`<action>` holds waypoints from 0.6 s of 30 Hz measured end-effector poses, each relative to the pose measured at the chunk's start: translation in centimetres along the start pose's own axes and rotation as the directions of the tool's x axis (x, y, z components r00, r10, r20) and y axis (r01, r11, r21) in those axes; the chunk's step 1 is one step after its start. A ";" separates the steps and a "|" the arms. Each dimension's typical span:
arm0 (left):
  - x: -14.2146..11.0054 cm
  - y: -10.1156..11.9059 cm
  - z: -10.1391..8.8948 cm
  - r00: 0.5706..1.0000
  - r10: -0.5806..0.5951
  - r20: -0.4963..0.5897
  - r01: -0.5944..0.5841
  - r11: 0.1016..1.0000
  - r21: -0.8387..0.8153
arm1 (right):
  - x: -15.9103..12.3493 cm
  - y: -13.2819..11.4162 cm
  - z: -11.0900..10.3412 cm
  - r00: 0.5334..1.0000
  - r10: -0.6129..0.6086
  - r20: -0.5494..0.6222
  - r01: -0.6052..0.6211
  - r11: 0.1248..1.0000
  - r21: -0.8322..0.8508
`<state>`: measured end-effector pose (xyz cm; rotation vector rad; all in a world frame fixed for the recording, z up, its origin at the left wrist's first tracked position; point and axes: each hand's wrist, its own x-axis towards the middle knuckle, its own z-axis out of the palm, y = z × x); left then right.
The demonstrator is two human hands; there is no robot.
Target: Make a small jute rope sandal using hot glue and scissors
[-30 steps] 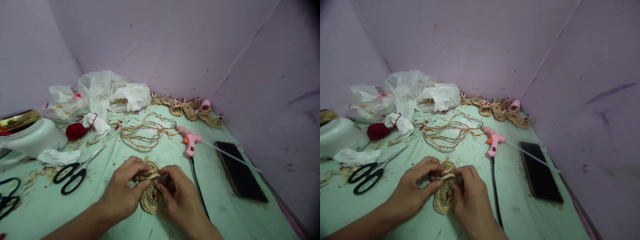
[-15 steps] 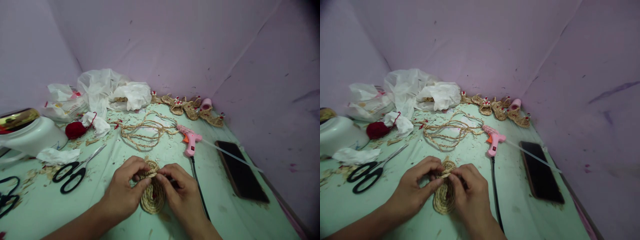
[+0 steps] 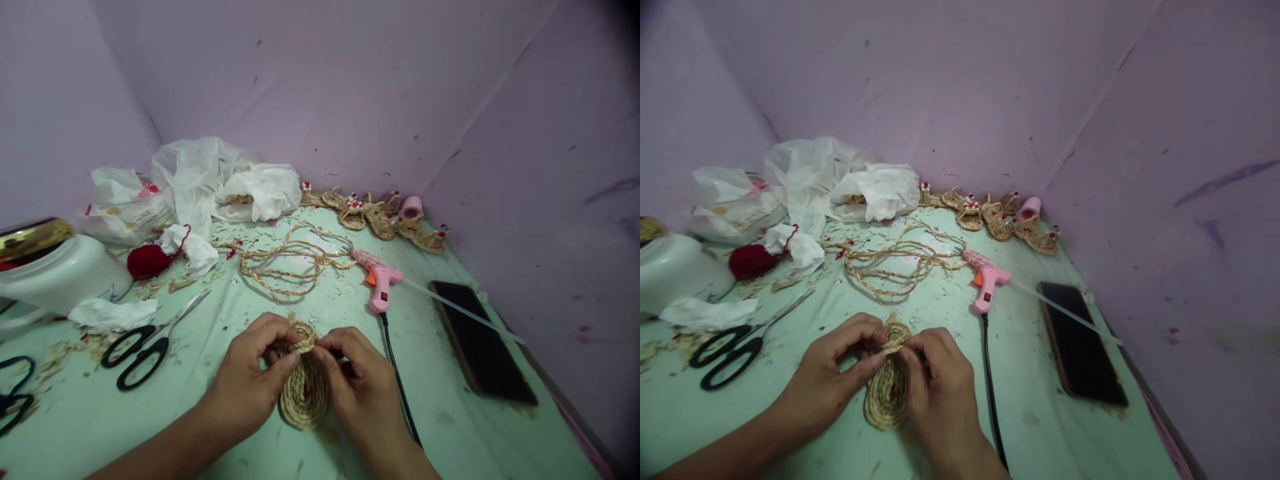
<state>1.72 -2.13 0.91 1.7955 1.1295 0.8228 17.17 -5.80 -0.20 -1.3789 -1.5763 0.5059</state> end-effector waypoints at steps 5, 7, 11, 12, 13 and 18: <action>0.1 -0.1 0.1 1.000 -0.016 -0.004 0.017 1.000 0.009 | 0.0 -0.1 0.2 1.000 0.002 -0.029 -0.002 1.000 0.007; 0.1 -0.2 0.2 1.000 -0.009 0.000 0.009 1.000 0.016 | -0.1 -0.1 0.3 0.999 0.008 -0.033 -0.008 1.000 0.002; 0.0 -0.2 0.1 1.000 0.006 0.007 -0.006 1.000 0.020 | -0.1 -0.1 0.4 1.000 0.022 -0.019 -0.022 1.000 -0.004; 0.0 -0.2 0.1 1.000 0.009 0.006 -0.009 1.000 0.017 | -0.1 0.0 0.4 1.000 0.025 -0.018 -0.025 1.000 -0.003; 0.0 -0.2 0.1 1.000 0.013 0.005 -0.013 1.000 0.015 | -0.1 0.0 0.3 0.999 0.026 -0.019 -0.026 1.000 -0.002; 0.1 -0.2 0.1 1.000 0.002 0.001 -0.002 1.000 0.013 | 0.2 0.2 -0.2 1.000 -0.003 0.017 0.002 0.999 0.044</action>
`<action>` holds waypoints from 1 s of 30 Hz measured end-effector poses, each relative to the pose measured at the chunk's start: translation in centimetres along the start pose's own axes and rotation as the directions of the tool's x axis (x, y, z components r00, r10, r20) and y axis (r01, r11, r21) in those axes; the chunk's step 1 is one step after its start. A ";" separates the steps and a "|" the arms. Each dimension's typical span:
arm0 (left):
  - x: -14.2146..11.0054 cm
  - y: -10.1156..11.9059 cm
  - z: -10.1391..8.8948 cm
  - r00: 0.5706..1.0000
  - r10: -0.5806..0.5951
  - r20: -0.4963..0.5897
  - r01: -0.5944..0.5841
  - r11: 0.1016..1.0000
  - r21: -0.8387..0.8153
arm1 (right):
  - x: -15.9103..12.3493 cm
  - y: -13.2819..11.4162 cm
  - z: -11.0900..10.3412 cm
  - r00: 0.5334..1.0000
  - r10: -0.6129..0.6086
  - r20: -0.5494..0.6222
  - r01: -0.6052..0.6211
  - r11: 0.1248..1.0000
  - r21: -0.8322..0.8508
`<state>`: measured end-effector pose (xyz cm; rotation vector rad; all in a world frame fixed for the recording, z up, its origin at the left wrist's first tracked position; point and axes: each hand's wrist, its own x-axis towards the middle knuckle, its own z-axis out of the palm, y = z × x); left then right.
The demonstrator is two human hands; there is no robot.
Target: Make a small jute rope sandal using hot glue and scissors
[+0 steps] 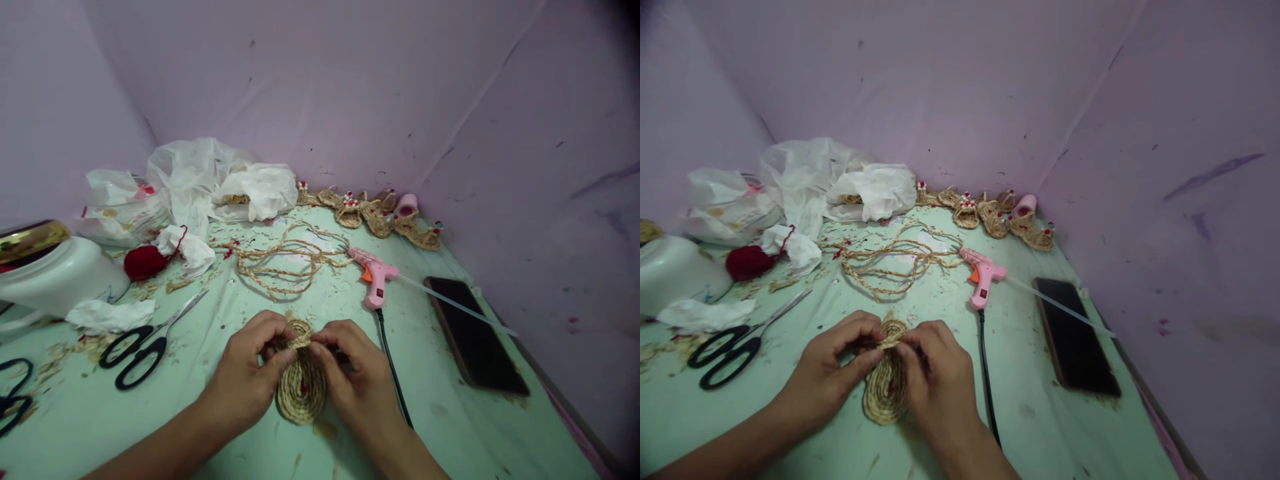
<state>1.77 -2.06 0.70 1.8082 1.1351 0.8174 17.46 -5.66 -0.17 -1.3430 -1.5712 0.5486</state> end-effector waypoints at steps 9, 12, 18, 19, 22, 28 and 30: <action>-0.1 -0.1 -0.2 1.000 -0.012 -0.004 0.012 0.999 0.030 | 0.8 0.6 -1.4 0.972 0.201 -0.124 -0.187 0.976 0.114; 0.0 -0.1 -0.2 1.000 -0.002 -0.004 0.002 0.999 0.039 | 1.0 0.5 -1.1 0.988 0.137 -0.072 -0.127 0.983 0.134; 0.1 -0.1 -0.1 1.000 0.020 -0.001 -0.020 0.999 0.048 | 0.9 0.5 -0.1 0.997 0.037 0.073 -0.048 0.985 0.163; 0.1 -0.1 -0.1 1.000 0.022 -0.002 -0.022 0.999 0.049 | 0.9 0.6 0.0 0.996 0.035 0.078 -0.047 0.986 0.158; 0.1 -0.3 0.0 1.000 0.027 -0.010 -0.026 0.998 0.051 | 0.8 0.7 0.2 0.997 0.018 0.075 -0.030 0.988 0.152; 0.2 -0.1 0.0 1.000 0.023 -0.011 -0.022 0.999 0.042 | 0.7 0.8 0.4 0.999 -0.013 0.049 0.006 0.988 0.152; 0.2 -0.1 0.0 1.000 0.023 -0.015 -0.022 0.999 0.042 | 0.6 0.8 0.5 0.999 -0.017 0.046 0.010 0.989 0.148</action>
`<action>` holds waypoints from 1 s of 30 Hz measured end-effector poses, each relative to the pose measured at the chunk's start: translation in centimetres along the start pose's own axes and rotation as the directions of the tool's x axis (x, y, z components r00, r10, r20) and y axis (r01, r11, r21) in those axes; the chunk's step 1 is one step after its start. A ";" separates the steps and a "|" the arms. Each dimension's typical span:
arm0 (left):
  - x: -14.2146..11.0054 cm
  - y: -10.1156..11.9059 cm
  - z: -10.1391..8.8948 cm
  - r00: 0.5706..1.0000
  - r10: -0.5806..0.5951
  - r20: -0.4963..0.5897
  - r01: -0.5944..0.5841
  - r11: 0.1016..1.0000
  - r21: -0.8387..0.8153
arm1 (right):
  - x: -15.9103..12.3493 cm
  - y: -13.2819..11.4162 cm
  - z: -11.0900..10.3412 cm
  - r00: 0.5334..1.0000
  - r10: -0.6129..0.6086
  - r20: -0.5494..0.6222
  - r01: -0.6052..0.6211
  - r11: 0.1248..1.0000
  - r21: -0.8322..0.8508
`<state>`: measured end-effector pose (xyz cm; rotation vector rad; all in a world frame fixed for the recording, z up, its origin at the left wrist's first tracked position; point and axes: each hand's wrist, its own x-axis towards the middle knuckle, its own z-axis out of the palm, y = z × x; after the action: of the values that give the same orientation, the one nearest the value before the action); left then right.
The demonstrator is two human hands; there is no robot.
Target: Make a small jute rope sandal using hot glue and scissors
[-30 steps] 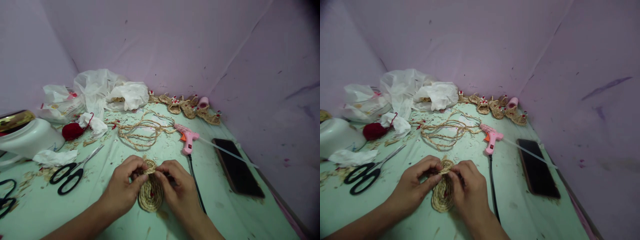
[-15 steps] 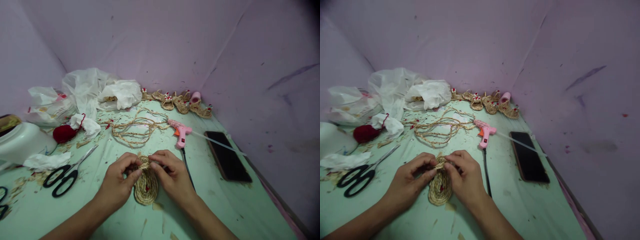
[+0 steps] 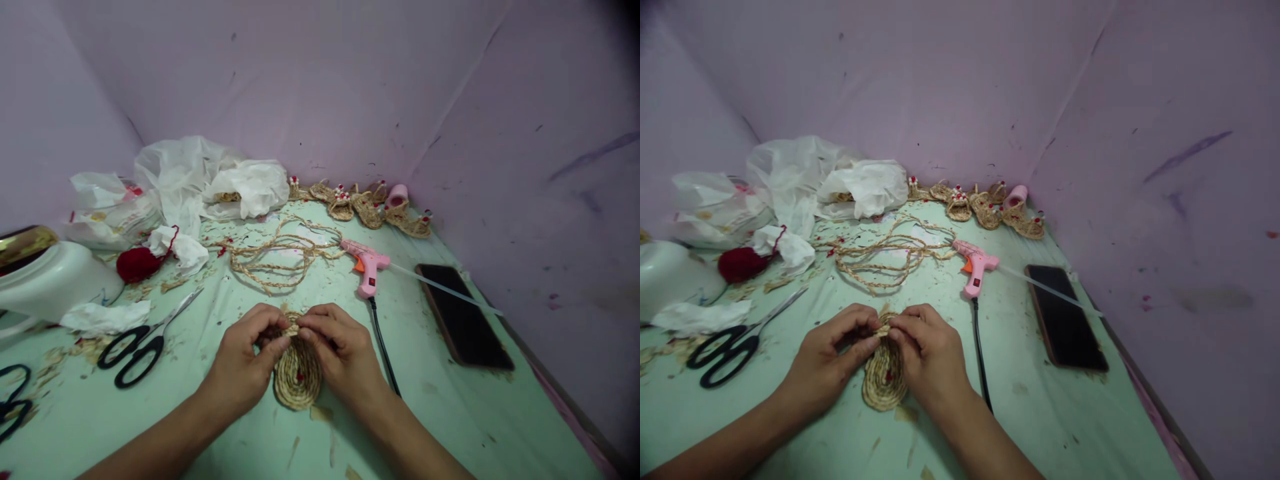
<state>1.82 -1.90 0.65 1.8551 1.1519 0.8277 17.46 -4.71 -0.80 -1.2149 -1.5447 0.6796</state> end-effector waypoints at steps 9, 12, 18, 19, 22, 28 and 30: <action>0.0 -0.1 0.1 1.000 -0.003 -0.007 0.003 1.000 -0.015 | 0.0 0.2 0.1 1.000 -0.021 -0.006 0.021 0.999 -0.024; 0.0 -0.1 0.1 1.000 -0.007 0.002 0.007 1.000 -0.017 | 0.0 0.3 0.2 1.000 -0.026 -0.009 0.025 0.999 -0.035; 0.0 -0.3 0.1 1.000 -0.022 0.003 0.023 0.999 -0.029 | 0.2 -0.1 -0.2 1.000 0.014 -0.011 -0.014 0.999 -0.044; -0.1 -0.3 0.1 1.000 -0.026 0.000 0.026 0.999 -0.033 | 0.3 -0.1 -0.4 0.999 0.043 -0.027 -0.044 0.998 -0.040; -0.1 -0.2 0.1 0.999 -0.037 -0.003 0.037 0.999 -0.036 | 0.5 -0.1 -1.2 0.977 0.173 -0.124 -0.179 0.983 -0.036; -0.1 -0.2 0.2 1.000 -0.030 -0.004 0.030 0.999 -0.017 | 0.5 0.2 -1.4 0.989 0.106 -0.104 -0.106 0.994 0.006; -0.1 -0.3 0.3 1.000 -0.017 -0.006 0.017 1.000 -0.016 | 0.4 0.1 -0.9 0.997 0.058 -0.050 -0.057 0.998 0.022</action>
<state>1.89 -1.96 0.27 1.8284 1.1598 0.8311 18.34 -4.45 -0.42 -1.2560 -1.4628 0.6956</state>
